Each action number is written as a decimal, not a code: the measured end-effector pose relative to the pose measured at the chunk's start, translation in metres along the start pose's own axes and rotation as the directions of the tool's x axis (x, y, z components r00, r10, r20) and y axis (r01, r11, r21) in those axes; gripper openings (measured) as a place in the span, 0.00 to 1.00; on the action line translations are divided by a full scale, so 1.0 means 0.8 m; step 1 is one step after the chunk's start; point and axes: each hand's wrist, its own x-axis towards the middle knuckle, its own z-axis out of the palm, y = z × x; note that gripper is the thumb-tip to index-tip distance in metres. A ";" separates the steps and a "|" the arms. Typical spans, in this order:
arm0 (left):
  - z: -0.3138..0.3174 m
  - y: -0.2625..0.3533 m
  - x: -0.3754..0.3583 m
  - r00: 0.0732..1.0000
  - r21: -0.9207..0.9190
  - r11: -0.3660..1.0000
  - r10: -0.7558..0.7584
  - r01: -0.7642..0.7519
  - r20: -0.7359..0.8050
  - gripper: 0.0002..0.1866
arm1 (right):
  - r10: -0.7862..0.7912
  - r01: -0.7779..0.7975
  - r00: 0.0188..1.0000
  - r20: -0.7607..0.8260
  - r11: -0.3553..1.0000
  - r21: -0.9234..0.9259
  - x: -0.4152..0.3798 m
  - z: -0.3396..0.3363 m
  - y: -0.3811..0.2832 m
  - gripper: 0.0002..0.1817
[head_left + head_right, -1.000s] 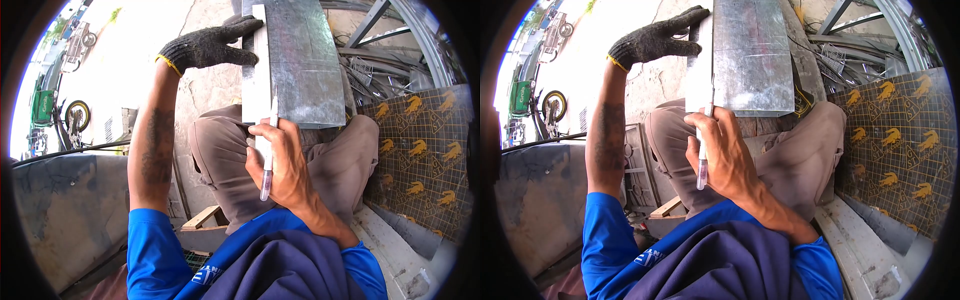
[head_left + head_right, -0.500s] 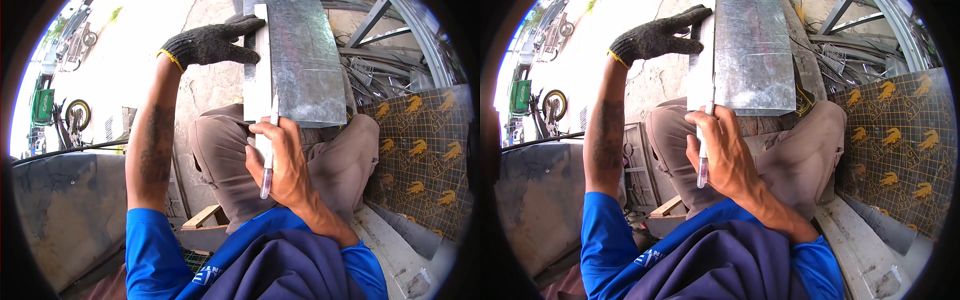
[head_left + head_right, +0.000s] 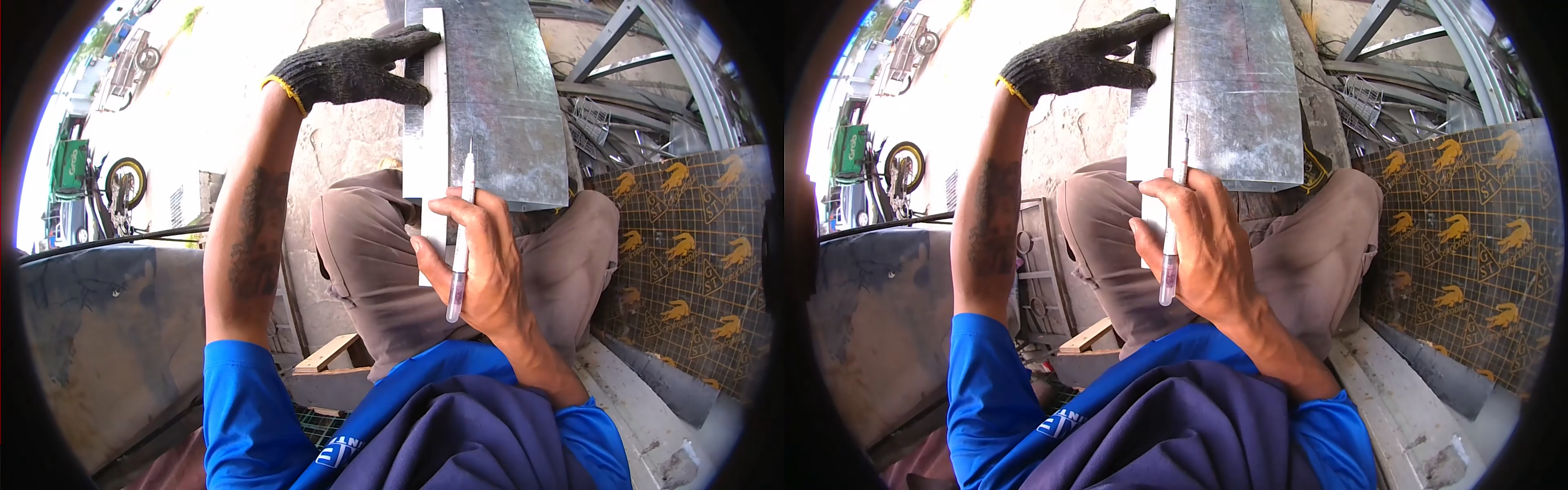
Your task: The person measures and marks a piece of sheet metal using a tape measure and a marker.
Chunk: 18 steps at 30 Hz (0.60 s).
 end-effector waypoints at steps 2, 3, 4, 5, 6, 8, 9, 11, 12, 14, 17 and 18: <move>-0.001 0.004 -0.001 1.000 0.005 1.000 0.014 -0.013 -0.013 0.44 | -0.021 0.021 1.000 0.000 0.999 -0.029 0.003 -0.005 -0.002 0.23; -0.004 0.011 -0.002 1.000 0.020 1.000 -0.015 0.015 0.003 0.44 | -0.023 0.023 1.000 0.001 0.999 -0.029 0.006 -0.009 -0.003 0.23; -0.007 0.016 -0.004 0.999 0.035 0.998 -0.044 0.043 0.018 0.44 | -0.008 0.008 1.000 -0.003 1.000 -0.019 0.011 -0.014 -0.005 0.20; -0.009 0.015 -0.003 0.999 0.035 0.998 -0.044 0.043 0.013 0.44 | 0.007 -0.007 1.000 -0.008 1.000 -0.011 0.018 -0.022 -0.006 0.18; -0.011 0.013 0.000 1.000 -0.034 0.999 0.013 -0.012 0.028 0.44 | -0.018 0.018 1.000 0.001 0.999 -0.028 0.030 -0.035 -0.002 0.15; -0.012 0.013 0.000 0.997 -0.103 0.992 0.071 -0.067 0.038 0.44 | -0.155 0.153 0.983 -0.099 0.988 -0.025 0.071 -0.047 0.024 0.14; -0.011 0.015 -0.001 0.998 -0.100 0.994 0.052 -0.049 0.034 0.44 | 0.042 -0.028 0.993 -0.111 0.993 0.118 0.094 -0.052 0.021 0.12; -0.010 0.016 -0.002 0.999 -0.097 0.995 0.036 -0.033 0.023 0.44 | 0.239 -0.194 0.961 -0.142 0.942 0.275 0.141 -0.048 0.041 0.13; -0.008 0.015 -0.003 0.999 -0.089 0.995 0.036 -0.034 0.020 0.44 | 0.243 -0.182 0.951 -0.191 0.939 0.293 0.169 -0.039 0.064 0.15; -0.012 0.014 0.000 0.999 -0.077 0.996 0.040 -0.039 0.012 0.44 | 0.342 -0.321 0.939 -0.022 0.899 0.297 0.211 -0.038 0.107 0.18; -0.015 0.011 0.006 0.998 -0.214 0.977 0.021 -0.007 0.061 0.46 | 0.393 -0.390 0.919 0.036 0.891 0.234 0.238 -0.034 0.115 0.20; -0.014 0.010 0.007 0.997 -0.261 0.965 0.015 0.007 0.081 0.47 | 0.394 -0.392 0.918 0.038 0.890 0.232 0.243 -0.034 0.117 0.20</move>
